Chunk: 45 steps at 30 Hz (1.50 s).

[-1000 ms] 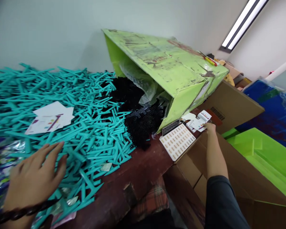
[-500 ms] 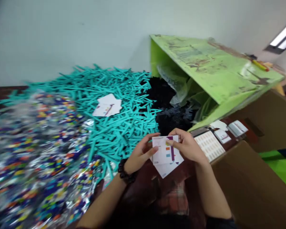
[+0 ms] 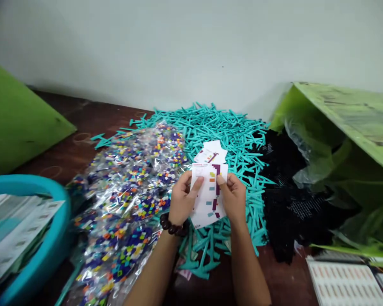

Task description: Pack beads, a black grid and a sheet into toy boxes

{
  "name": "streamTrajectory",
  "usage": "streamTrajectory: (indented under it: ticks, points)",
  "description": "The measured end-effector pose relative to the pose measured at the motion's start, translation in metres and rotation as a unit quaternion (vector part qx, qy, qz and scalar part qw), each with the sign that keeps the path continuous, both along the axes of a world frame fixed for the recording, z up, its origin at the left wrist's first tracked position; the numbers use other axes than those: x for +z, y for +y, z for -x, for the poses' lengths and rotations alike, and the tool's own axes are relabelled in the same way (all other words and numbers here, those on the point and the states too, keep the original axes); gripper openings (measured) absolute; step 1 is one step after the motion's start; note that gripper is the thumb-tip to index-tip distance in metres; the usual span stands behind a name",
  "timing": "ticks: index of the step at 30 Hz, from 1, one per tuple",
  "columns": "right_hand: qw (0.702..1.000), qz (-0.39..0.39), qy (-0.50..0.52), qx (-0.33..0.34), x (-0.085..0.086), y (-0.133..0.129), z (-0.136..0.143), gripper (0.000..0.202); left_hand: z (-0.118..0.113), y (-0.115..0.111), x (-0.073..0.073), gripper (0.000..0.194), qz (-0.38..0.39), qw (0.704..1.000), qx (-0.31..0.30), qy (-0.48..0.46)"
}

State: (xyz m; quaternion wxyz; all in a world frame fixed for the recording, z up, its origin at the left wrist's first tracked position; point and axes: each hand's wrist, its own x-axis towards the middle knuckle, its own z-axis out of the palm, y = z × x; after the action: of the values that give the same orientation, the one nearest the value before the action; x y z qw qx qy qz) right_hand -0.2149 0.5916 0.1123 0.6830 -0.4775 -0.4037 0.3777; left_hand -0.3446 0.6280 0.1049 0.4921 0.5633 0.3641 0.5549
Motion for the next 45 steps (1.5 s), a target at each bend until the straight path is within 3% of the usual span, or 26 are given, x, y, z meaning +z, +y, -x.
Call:
streamTrajectory:
  ticks: [4,9,12,17,25,29,33,38,43,45]
  points:
    - [1.000,0.008,0.003,0.020,-0.010,0.018,0.006,0.026,0.016,0.013,-0.009,0.033,-0.013,0.999,0.001,0.037]
    - [0.999,-0.027,0.041,0.022,-0.018,0.028,0.003,0.019,0.020,0.021,-0.014,0.045,0.000,0.997,0.016,0.080]
    - [0.999,-0.010,0.027,-0.025,-0.021,0.031,0.001,0.021,0.013,0.020,-0.016,0.033,0.029,0.998,-0.020,0.054]
    - [0.998,0.026,-0.026,-0.059,-0.022,0.032,0.002,0.033,0.005,0.020,-0.024,0.038,0.079,0.996,-0.046,-0.005]
    - [0.998,0.036,-0.020,-0.037,-0.021,0.033,-0.004,0.031,0.002,0.021,-0.031,0.044,0.032,0.992,0.058,0.103]
    - [0.999,0.043,-0.011,-0.017,-0.020,0.033,-0.008,0.032,-0.003,0.019,-0.033,0.044,0.057,0.994,0.050,0.080]
    - [0.997,0.047,-0.019,-0.060,-0.020,0.033,-0.012,0.037,-0.007,0.018,-0.033,0.037,0.059,0.997,0.003,0.057]
    - [0.998,0.051,-0.008,0.029,-0.018,0.032,-0.016,0.030,-0.006,0.020,-0.032,0.045,0.054,0.994,0.067,0.074]
    - [0.999,0.036,-0.033,-0.011,-0.020,0.034,-0.012,0.032,-0.006,0.022,-0.035,0.048,0.067,0.991,0.090,0.072]
    - [0.998,0.047,-0.030,0.035,-0.019,0.034,-0.011,0.032,-0.005,0.024,-0.035,0.048,0.059,0.988,0.132,0.061]
